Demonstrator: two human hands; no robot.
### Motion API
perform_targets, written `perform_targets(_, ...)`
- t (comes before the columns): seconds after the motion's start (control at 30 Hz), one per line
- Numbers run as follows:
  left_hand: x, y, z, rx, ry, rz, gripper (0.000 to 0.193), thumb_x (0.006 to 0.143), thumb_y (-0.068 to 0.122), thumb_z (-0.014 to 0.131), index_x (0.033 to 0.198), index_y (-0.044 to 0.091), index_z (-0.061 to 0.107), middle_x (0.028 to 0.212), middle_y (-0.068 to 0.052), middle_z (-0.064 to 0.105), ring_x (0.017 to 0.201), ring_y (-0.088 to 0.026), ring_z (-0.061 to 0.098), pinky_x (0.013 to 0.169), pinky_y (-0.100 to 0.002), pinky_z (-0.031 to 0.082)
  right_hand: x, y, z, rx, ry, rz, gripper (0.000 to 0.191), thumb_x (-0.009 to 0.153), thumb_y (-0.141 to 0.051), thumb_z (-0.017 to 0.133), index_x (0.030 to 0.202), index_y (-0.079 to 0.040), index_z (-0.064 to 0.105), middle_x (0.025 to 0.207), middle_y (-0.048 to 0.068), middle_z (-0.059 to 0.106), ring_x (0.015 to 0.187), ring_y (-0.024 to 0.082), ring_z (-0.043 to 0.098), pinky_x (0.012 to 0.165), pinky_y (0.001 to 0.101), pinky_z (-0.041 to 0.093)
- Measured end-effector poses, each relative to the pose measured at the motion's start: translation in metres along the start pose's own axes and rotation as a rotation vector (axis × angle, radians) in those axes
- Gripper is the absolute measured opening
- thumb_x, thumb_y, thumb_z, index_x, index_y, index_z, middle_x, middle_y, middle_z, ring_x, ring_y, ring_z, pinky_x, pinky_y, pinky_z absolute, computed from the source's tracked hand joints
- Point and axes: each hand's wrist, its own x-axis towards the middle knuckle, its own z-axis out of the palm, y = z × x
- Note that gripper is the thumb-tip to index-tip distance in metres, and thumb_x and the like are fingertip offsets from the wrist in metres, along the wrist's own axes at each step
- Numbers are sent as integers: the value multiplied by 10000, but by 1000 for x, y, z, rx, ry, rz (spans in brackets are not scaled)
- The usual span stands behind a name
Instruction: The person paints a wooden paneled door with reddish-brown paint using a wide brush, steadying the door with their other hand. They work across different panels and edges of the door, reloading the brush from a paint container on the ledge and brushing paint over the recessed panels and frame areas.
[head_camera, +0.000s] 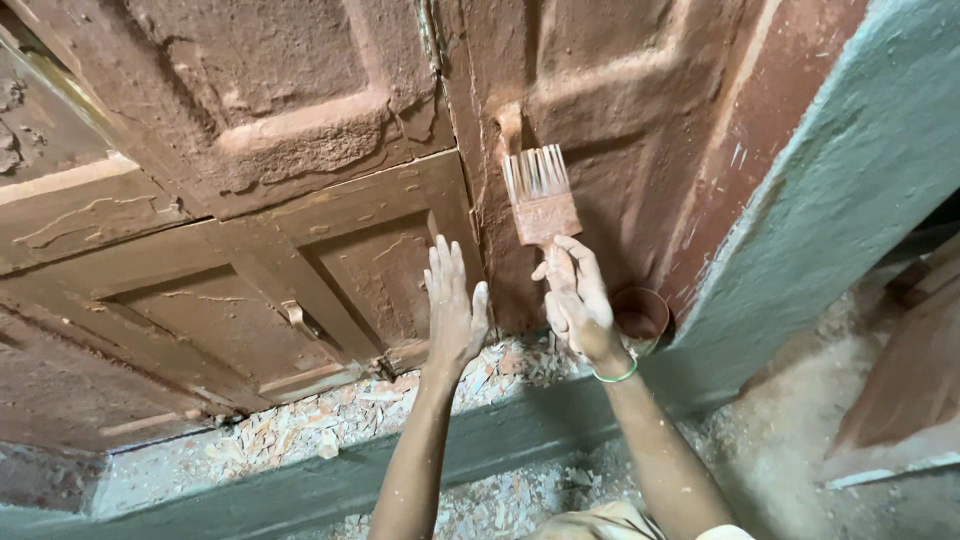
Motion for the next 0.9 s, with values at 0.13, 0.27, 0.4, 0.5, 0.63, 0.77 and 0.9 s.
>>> perform_targets(0.13, 3, 5, 12, -26, -19, -34, 717, 1033, 270, 453, 1628, 28, 133, 1716, -210, 59, 1592, -397, 43, 1270, -542, 46, -1, -4, -15, -22, 149, 237, 445, 1043, -164, 500, 1464, -125, 364, 1088, 91, 566, 472, 31, 383, 362, 192, 307)
perform_targets(0.27, 4, 4, 27, -11, -48, -68, 711, 1037, 283, 458, 1623, 27, 147, 1714, -207, 67, 1588, -400, 43, 1268, -544, 47, -10, 2, -31, 26, 378, 681, 421, 1035, -177, 486, 1442, -142, 384, 1032, 90, 567, 457, 32, 384, 339, 193, 307)
perform_targets(0.4, 9, 2, 37, 36, -44, -75, 714, 1039, 296, 466, 1620, 24, 151, 1708, -213, 70, 1581, -411, 45, 1261, -553, 52, -8, 2, -51, 17, 390, 744, 405, 1048, -189, 468, 1444, -151, 389, 1013, 98, 570, 468, 29, 391, 347, 191, 318)
perform_targets(0.5, 15, 6, 43, 37, -31, -78, 719, 1039, 295, 475, 1619, 22, 149, 1703, -214, 78, 1577, -413, 57, 1259, -563, 59, 7, -8, -67, -39, 271, 465, 394, 1058, -197, 455, 1446, -158, 392, 998, 105, 573, 475, 27, 397, 353, 191, 327)
perform_targets(0.63, 25, 17, 53, 48, -15, -49, 728, 1029, 276, 487, 1622, 22, 148, 1708, -218, 83, 1577, -425, 64, 1261, -565, 77, 28, -40, -78, -128, -44, -75, 475, 1055, -120, 482, 1507, -108, 335, 1181, 153, 524, 521, 45, 400, 410, 182, 365)
perform_targets(0.77, 31, 30, 69, 29, -15, -34, 728, 1028, 269, 498, 1620, 22, 153, 1708, -217, 89, 1582, -423, 68, 1263, -567, 75, 29, -42, -89, -32, -9, -28, 472, 1065, -122, 495, 1505, -114, 325, 1192, 144, 535, 519, 37, 390, 427, 165, 343)
perform_targets(0.9, 35, 37, 84, 24, -20, -27, 732, 1028, 279, 492, 1620, 16, 151, 1704, -222, 87, 1577, -423, 63, 1261, -561, 72, 7, -15, -103, -33, 302, 444, 456, 1007, -199, 519, 1446, -192, 399, 962, 46, 600, 449, 53, 366, 326, 195, 279)
